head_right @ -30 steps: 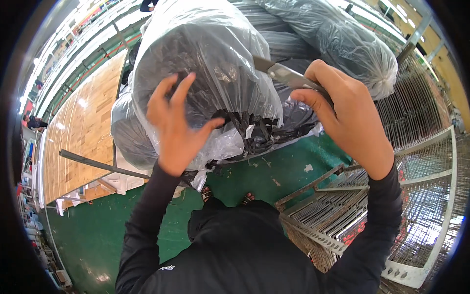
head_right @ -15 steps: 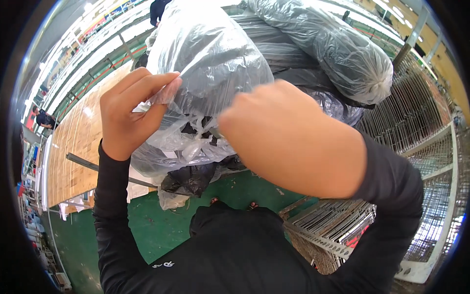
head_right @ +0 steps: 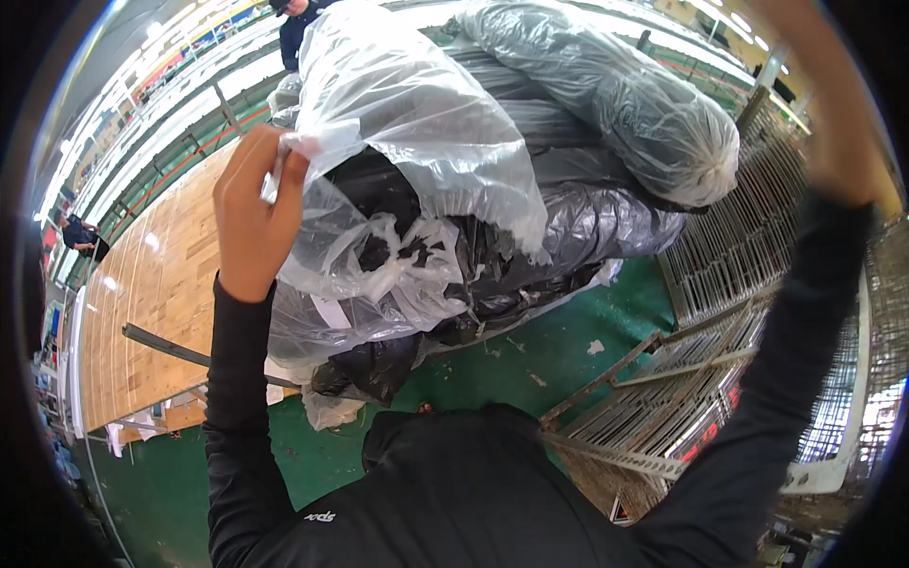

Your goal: The recorder unwraps, prepares, and moves large rolls of fabric or plastic material in a manufacturing environment.

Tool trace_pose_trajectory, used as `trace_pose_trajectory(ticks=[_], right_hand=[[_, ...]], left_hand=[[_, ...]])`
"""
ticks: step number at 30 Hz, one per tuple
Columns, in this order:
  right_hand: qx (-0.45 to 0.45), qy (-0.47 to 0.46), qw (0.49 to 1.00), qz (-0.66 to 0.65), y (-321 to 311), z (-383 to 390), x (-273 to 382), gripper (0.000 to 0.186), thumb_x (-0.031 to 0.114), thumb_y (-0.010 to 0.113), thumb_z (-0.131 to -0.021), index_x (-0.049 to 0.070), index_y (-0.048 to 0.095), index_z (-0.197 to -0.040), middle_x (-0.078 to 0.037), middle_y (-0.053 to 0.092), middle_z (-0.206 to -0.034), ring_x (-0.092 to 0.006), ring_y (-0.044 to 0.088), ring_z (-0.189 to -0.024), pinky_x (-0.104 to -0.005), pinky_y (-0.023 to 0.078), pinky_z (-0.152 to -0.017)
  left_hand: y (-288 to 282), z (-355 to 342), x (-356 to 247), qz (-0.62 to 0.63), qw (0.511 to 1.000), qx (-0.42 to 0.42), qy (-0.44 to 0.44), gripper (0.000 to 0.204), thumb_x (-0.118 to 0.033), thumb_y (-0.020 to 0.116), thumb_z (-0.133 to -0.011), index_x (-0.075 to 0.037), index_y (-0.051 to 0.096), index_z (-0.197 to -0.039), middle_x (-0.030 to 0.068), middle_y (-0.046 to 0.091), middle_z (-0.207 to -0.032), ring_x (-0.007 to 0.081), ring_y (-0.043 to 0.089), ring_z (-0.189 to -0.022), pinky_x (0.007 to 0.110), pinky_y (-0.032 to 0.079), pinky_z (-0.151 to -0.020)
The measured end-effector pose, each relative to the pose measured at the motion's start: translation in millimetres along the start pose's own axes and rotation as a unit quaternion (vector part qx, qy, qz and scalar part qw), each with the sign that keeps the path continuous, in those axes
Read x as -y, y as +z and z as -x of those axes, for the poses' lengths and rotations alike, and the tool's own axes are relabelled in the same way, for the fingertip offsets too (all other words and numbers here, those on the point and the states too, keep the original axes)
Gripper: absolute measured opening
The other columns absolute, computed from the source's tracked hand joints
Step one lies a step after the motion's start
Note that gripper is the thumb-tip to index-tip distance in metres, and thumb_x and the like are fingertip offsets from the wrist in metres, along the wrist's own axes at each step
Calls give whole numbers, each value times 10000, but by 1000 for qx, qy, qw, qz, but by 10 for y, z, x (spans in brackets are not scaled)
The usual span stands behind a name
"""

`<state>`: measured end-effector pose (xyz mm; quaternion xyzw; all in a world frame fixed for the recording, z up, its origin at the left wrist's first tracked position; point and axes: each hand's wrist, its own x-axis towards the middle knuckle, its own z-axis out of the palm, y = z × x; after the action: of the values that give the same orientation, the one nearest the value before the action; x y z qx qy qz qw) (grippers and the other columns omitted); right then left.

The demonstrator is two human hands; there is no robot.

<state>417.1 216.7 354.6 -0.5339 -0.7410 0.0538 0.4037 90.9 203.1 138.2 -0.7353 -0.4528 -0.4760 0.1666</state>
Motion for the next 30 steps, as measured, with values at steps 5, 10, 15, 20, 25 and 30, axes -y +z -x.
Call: trace_pose_trajectory(ticks=[5, 10, 15, 20, 25, 30], right_hand=[[-16, -72, 987, -144, 2323, 973, -652, 876, 361, 939, -631, 75, 501, -1334, -33, 545, -868, -134, 541, -793, -297, 473, -667], [-175, -73, 974, -127, 3154, 1087, -1236, 886, 110, 889, -618, 35, 448, -1383, -167, 563, -1256, -329, 575, -1128, -406, 470, -933], [-293, -160, 936, -107, 2578, 646, -1432, 393, -100, 622, -699, 57, 658, -1058, -92, 690, -905, -220, 644, -735, -284, 505, -701], [-213, -255, 943, -34, 1773, 212, -1042, 268, 46, 647, -751, 42, 703, -1013, -126, 676, -776, -242, 594, -583, -329, 483, -597], [-167, -311, 936, 18, 1705, -410, -913, 76, 114, 630, -831, 94, 654, -901, -149, 646, -698, -346, 604, -621, -401, 476, -558], [-242, -423, 873, 37, 2065, -997, -964, 97, 112, 675, -719, 76, 677, -809, -138, 661, -723, -360, 655, -697, -422, 512, -612]], left_hand=[[162, 167, 100, -107, 991, 60, 49, 702, -291, 861, -684, -127, 576, -1304, 90, 567, -1299, 310, 527, -1212, 439, 388, -1009], [660, 240, 216, -223, 964, 30, 145, 805, -325, 787, -723, -227, 486, -1463, 53, 492, -1440, 250, 453, -1333, 441, 313, -1118], [752, 206, -114, -156, 973, 81, 153, 763, -311, 746, -774, -194, 465, -1473, 68, 433, -1512, 255, 395, -1398, 432, 301, -1135], [1020, -392, -327, -141, 987, -67, 42, 797, -224, 812, -723, -129, 478, -1441, 98, 551, -1333, 309, 509, -1238, 451, 383, -1032], [634, -582, 93, -129, 990, -40, 37, 474, -157, 771, -739, -113, 649, -1195, 72, 664, -1009, 257, 641, -921, 368, 501, -809], [-41, -797, 426, -149, 986, 45, -53, 318, -61, 701, -823, -48, 697, -1141, 93, 735, -934, 166, 656, -746, 298, 517, -675]])
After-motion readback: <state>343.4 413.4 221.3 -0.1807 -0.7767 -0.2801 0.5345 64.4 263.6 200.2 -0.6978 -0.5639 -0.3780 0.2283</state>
